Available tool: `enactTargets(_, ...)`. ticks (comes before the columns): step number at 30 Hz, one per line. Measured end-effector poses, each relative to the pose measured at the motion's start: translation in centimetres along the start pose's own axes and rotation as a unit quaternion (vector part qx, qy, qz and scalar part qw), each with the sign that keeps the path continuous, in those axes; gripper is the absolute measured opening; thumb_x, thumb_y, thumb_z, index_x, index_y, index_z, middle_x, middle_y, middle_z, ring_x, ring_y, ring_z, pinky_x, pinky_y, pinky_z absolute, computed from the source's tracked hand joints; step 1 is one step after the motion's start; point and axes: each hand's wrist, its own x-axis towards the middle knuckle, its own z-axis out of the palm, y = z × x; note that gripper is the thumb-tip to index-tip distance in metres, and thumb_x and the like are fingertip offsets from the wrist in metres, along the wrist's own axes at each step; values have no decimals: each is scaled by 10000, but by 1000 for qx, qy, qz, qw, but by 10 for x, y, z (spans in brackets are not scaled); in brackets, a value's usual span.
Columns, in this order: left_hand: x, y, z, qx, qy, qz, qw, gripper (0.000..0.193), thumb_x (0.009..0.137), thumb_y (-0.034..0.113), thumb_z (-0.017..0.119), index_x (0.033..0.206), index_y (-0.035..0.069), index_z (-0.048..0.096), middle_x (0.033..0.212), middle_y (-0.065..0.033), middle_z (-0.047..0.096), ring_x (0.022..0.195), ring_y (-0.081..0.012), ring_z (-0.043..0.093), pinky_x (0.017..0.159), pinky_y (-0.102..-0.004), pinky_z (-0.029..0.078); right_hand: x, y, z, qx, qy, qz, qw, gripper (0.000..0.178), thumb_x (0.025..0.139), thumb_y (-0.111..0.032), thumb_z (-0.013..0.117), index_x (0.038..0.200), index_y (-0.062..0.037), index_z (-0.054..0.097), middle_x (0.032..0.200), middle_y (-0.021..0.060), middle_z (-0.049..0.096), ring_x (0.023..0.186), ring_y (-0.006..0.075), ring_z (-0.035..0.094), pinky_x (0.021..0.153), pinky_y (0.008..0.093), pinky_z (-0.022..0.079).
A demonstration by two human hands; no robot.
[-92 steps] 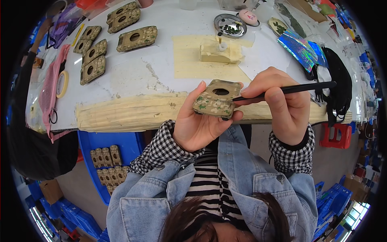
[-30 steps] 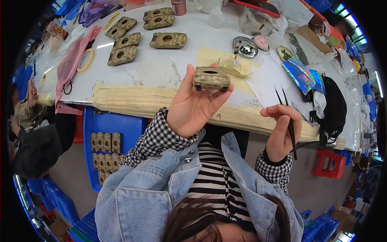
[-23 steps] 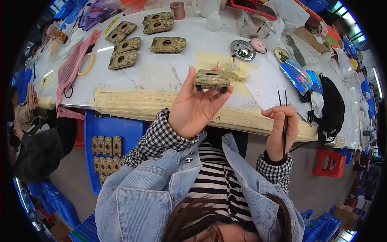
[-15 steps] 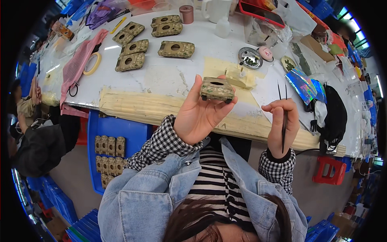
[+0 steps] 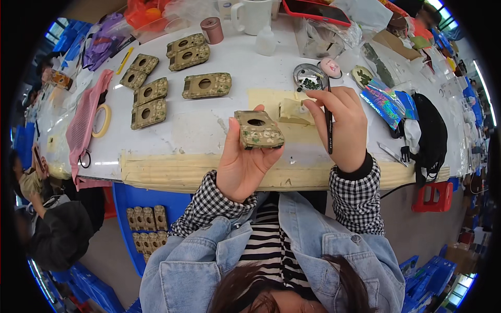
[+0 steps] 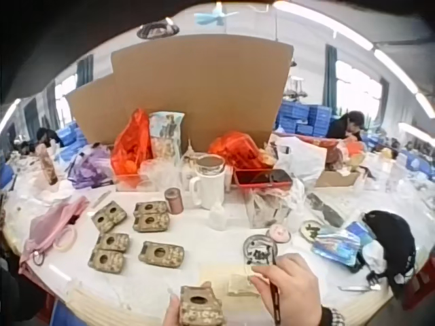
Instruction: The person is assembling and inspecting small plastic toy tank models on a production table.
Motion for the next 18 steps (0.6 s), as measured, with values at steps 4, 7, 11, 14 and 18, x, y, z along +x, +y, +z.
enactTargets(4, 3, 3, -2, 29, 22, -3, 999, 530, 970, 462, 298, 1380, 128, 273, 1241, -108, 507, 1089, -227, 563, 915, -388, 507, 2, 0, 9, 6, -11, 6, 1000, 144, 716, -70, 707, 839, -38, 638, 704, 74, 562, 718, 231, 533, 627, 325, 436)
enactTargets(7, 2, 3, -7, 14, 11, 2, 1000, 542, 968, 467, 297, 1391, 132, 247, 1269, -139, 486, 1100, -249, 559, 909, -409, 510, 2, 2, 13, 5, -8, 4, 1000, 136, 695, -103, 721, 782, -52, 630, 699, 76, 558, 733, 248, 548, 621, 336, 454)
enactTargets(11, 1, 1, -11, -11, -4, 9, 1000, 669, 945, 518, 321, 1424, 77, 165, 1287, -205, 433, 1079, -317, 553, 914, -380, 509, 1, 2, 14, 7, -11, -1, 1000, 133, 686, -76, 724, 767, -47, 622, 691, 73, 551, 719, 245, 540, 613, 334, 447)
enactTargets(14, 1, 0, -10, -9, -9, 6, 1000, 696, 937, 536, 324, 1425, 71, 154, 1284, -212, 431, 1059, -315, 563, 905, -378, 514, 3, 0, 8, 19, 22, -16, 999, 146, 671, -44, 727, 777, -44, 627, 688, 70, 548, 699, 242, 536, 603, 329, 440)
enactTargets(18, 0, 1, -10, -10, -8, -1, 1000, 630, 947, 525, 285, 1403, 97, 213, 1274, -229, 449, 1062, -298, 573, 883, -394, 527, 2, -14, -5, 116, 78, 15, 990, 140, 696, -7, 727, 800, -23, 635, 694, 65, 558, 661, 187, 536, 593, 268, 426)
